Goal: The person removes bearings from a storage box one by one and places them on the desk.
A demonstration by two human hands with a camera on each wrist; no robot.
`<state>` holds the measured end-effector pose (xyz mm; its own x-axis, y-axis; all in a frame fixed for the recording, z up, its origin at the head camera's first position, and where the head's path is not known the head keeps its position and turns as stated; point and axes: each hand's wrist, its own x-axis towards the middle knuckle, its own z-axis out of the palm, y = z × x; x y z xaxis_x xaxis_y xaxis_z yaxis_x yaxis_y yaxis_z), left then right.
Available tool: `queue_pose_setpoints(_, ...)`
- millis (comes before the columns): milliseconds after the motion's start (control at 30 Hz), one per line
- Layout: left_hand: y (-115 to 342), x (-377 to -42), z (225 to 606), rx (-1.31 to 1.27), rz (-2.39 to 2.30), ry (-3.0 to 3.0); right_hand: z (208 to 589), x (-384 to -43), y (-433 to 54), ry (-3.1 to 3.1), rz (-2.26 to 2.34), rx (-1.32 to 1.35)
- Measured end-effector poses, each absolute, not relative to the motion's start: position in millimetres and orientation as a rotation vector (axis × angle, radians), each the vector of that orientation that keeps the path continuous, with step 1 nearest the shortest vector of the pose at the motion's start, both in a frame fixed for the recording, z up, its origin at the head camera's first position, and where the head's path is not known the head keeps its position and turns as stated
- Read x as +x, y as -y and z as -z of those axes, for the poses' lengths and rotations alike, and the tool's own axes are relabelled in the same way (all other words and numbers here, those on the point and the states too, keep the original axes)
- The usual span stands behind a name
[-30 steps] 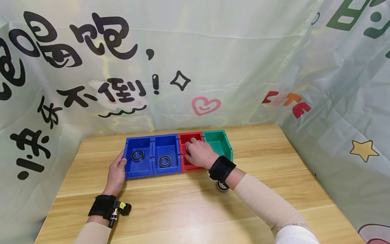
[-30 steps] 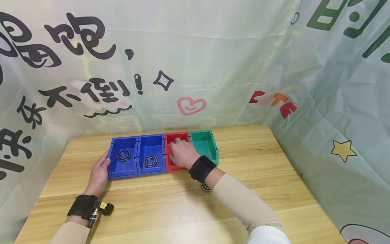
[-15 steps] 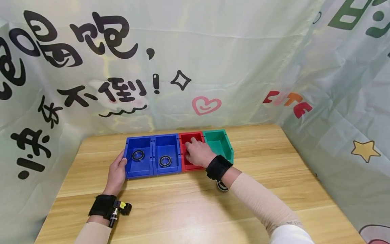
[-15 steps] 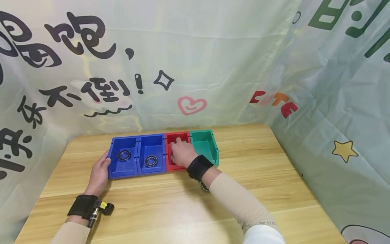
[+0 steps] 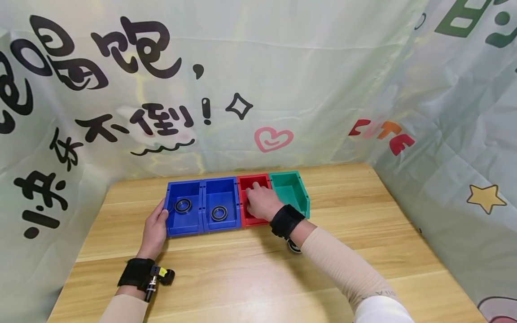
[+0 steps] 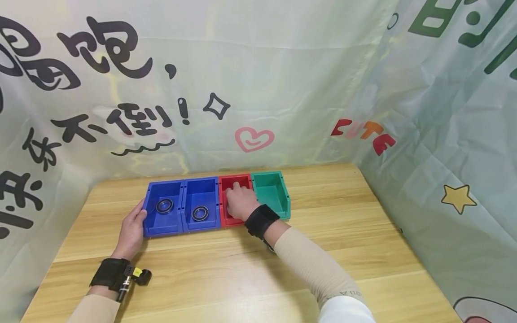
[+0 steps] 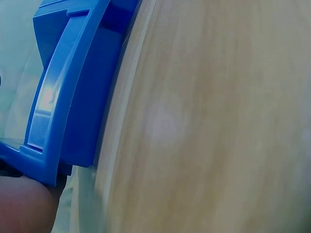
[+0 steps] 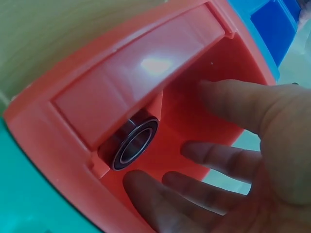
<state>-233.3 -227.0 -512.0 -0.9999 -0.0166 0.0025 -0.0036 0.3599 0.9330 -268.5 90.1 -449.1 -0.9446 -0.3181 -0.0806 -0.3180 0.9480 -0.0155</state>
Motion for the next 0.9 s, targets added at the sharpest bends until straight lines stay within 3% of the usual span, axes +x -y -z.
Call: queue_pose_setpoints(900, 229, -233, 513, -0.02, 1.802, 2.574, 463, -277, -79, -3.02, -0.229, -0.466)
